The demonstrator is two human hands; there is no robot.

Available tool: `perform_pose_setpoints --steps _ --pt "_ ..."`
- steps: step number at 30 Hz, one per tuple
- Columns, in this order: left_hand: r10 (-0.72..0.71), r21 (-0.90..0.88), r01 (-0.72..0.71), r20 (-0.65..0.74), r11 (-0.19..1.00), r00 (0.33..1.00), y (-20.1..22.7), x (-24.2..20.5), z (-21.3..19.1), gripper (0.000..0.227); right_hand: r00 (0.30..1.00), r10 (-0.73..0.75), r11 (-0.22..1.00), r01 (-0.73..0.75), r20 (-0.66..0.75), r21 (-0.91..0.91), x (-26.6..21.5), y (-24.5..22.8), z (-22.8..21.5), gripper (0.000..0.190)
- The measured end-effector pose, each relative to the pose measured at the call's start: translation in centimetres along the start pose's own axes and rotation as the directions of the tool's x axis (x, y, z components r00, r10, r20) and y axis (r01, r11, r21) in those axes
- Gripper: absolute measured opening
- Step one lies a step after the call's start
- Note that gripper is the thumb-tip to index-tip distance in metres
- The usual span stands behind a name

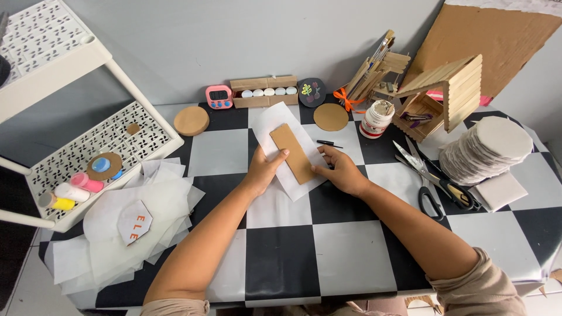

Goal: The person is wrapping a piece of cardboard with white paper, folding the edges, and then using scissors to trim the excess paper.

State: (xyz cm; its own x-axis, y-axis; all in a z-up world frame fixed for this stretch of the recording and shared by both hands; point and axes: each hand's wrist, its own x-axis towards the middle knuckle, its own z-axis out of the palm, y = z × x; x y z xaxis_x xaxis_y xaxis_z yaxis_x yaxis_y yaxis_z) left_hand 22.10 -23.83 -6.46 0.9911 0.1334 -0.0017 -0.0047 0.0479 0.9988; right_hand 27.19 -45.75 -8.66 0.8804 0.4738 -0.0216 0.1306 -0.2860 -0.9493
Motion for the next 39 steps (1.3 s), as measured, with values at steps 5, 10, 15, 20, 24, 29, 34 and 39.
perform_pose_setpoints --steps 5,10,15,20,24,29,34,39 --pt "0.027 0.012 -0.027 0.007 1.0 1.0 -0.5 0.3 -0.1 0.037 1.0 -0.001 1.0 0.001 -0.018 -0.014 -0.2 -0.1 0.1 0.031" --pt "0.053 0.041 -0.054 0.015 0.998 0.998 -0.6 0.3 0.0 0.038 0.999 -0.016 0.997 0.013 -0.041 -0.074 0.4 1.3 0.1 0.029" --pt "0.092 0.06 -0.095 0.059 0.994 0.994 -0.8 0.5 -0.4 0.04 0.999 -0.032 0.989 0.029 -0.016 -0.146 0.2 1.4 0.2 0.025" --pt "0.089 0.032 -0.092 0.079 0.995 0.993 -0.2 0.6 -1.4 0.042 0.991 -0.135 0.858 0.124 0.014 -0.499 -1.0 -4.6 -2.7 0.018" --pt "0.001 0.042 -0.011 0.227 0.999 0.974 0.4 1.0 -2.9 0.047 0.994 -0.023 0.585 -0.075 -0.109 -0.807 -1.6 -5.7 -6.3 0.019" --pt "-0.087 -0.005 0.094 0.321 0.996 0.943 -1.7 1.5 -2.9 0.052 0.956 0.189 0.355 -0.278 -0.223 -0.892 -2.9 -5.0 -10.1 0.026" --pt "-0.033 -0.02 0.043 0.359 0.999 0.933 -1.2 1.1 -2.3 0.068 0.899 0.29 0.096 -0.367 -0.327 -0.925 -3.8 1.0 -14.9 0.039" --pt "-0.028 0.055 0.008 0.358 0.998 0.933 0.3 0.3 -2.0 0.099 0.871 0.363 0.084 -0.385 -0.331 -0.919 -3.8 3.5 -16.1 0.05"
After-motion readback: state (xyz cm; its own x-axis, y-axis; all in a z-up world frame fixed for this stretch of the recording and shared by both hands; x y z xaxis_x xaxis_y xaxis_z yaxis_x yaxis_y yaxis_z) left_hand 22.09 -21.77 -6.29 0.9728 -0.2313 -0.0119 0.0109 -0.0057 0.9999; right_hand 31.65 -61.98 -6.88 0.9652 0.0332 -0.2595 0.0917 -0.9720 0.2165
